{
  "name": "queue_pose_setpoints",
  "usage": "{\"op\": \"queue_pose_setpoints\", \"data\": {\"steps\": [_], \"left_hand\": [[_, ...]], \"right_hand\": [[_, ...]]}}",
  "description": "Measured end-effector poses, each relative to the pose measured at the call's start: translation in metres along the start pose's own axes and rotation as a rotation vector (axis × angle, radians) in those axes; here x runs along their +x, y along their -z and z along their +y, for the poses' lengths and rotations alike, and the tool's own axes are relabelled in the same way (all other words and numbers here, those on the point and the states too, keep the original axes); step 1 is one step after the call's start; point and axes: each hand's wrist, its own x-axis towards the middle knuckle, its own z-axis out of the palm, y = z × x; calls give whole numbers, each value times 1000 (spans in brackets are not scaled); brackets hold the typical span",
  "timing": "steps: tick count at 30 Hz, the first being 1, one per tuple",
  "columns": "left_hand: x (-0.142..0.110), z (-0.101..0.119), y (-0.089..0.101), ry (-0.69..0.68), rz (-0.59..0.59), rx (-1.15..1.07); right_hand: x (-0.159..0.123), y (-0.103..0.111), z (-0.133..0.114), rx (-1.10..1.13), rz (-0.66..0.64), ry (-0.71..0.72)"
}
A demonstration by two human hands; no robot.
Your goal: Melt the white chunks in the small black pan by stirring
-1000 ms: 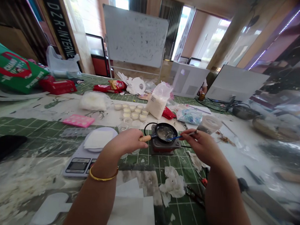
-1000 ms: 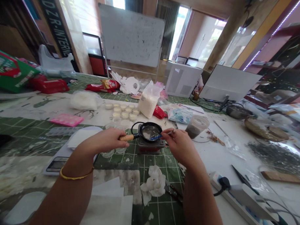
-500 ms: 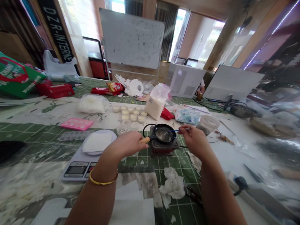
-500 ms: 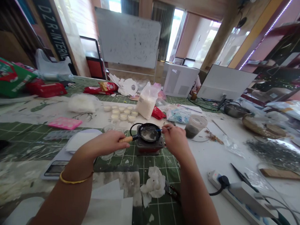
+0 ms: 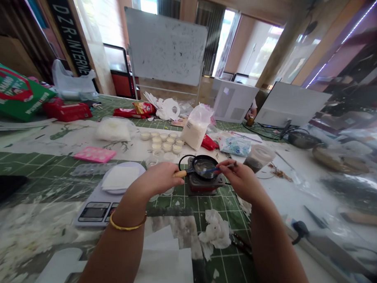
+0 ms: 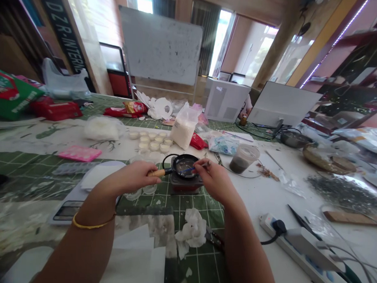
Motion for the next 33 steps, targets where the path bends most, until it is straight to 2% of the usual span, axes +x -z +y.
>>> {"op": "queue_pose_setpoints", "data": {"steps": [2,4,8,12,14,17,19,21,23,26,28,30,33], "left_hand": [[0,-1,0,-10,-4,-4],[0,-1,-1,-25,-13,-5],[0,2,1,-38,5,24],[-1,4,2,-63,5,28],[0,4,1,-70,3,31],[1,3,-1,-64,11,33],[1,2,-1,-64,13,29],[0,1,-1,-62,1,25],[0,1,0,-54,-17,22],[0,1,-1,-48,-16,20],[1,2,-1,-55,-13,19],[1,3,-2,-64,-21,15],[1,4,-1,-61,-21,21]], "right_hand": [[1,1,1,-68,105,-48],[1,3,2,-136,139,-64],[1,3,2,-58,-1,30],[3,4,6,-83,128,-87],[3,5,9,-94,93,-74],[5,2,10,5,26,-3],[8,-1,10,43,88,-31],[9,-1,10,-14,161,-90],[9,0,11,-35,128,-80],[9,0,13,76,24,-22],[10,1,15,105,59,-63],[11,4,17,41,138,-128],[10,9,18,26,65,-85]]}}
